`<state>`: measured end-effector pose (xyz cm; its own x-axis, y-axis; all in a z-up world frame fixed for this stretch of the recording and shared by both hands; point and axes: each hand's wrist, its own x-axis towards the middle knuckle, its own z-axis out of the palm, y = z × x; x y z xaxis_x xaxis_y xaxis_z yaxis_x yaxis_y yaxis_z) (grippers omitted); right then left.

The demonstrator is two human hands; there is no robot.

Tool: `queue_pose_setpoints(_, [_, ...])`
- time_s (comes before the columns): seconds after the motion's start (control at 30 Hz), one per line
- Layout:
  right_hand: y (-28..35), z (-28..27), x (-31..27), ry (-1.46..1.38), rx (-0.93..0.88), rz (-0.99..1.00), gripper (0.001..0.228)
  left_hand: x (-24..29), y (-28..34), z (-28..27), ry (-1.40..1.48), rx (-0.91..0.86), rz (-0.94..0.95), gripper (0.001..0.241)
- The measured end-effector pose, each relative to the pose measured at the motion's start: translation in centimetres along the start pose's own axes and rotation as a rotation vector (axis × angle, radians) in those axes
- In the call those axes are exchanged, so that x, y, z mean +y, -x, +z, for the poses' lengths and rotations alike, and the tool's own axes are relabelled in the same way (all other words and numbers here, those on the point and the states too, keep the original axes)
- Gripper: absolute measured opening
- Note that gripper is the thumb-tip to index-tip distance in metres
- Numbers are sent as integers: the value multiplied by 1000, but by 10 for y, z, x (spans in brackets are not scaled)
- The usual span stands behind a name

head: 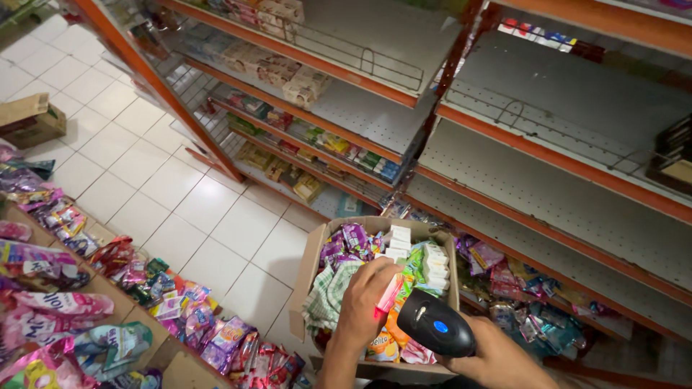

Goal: The person picks up toiletries and snack packets from a cardboard box, scans their barcodes with a handheld scanner, and places them onto shelves in a store aisle.

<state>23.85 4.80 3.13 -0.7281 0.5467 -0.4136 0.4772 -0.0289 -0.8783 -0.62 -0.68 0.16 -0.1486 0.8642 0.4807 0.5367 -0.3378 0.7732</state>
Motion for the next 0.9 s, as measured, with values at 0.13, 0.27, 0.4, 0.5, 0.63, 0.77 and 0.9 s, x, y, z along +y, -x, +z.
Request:
queue_pose_setpoints(0.13, [-1,4,9,18,-9,51,44,-1,8,-6,-20,-13,-7,51])
queue_pose_setpoints(0.27, [-12,6,54,84,39,25,42,-12,23,-4,-106,19,-65,51])
queue_pose_setpoints(0.4, [-70,22,139,-58,111,280,36,-42,51,7,90,97,-263,48])
queue_pose_setpoints(0.5, [-125,50,215,214,357,326,47,-69,72,24,540,203,-625,49])
queue_pose_setpoints(0.63, [-146,79,294,464,298,303,68,-80,103,40,1324,378,-785,62])
queue_pose_setpoints(0.77, [-151,78,305,531,284,155,79,-72,98,42,1551,327,-861,67])
queue_pose_setpoints(0.9, [-116,69,263,427,387,235,76,-55,92,53,1380,361,-884,62])
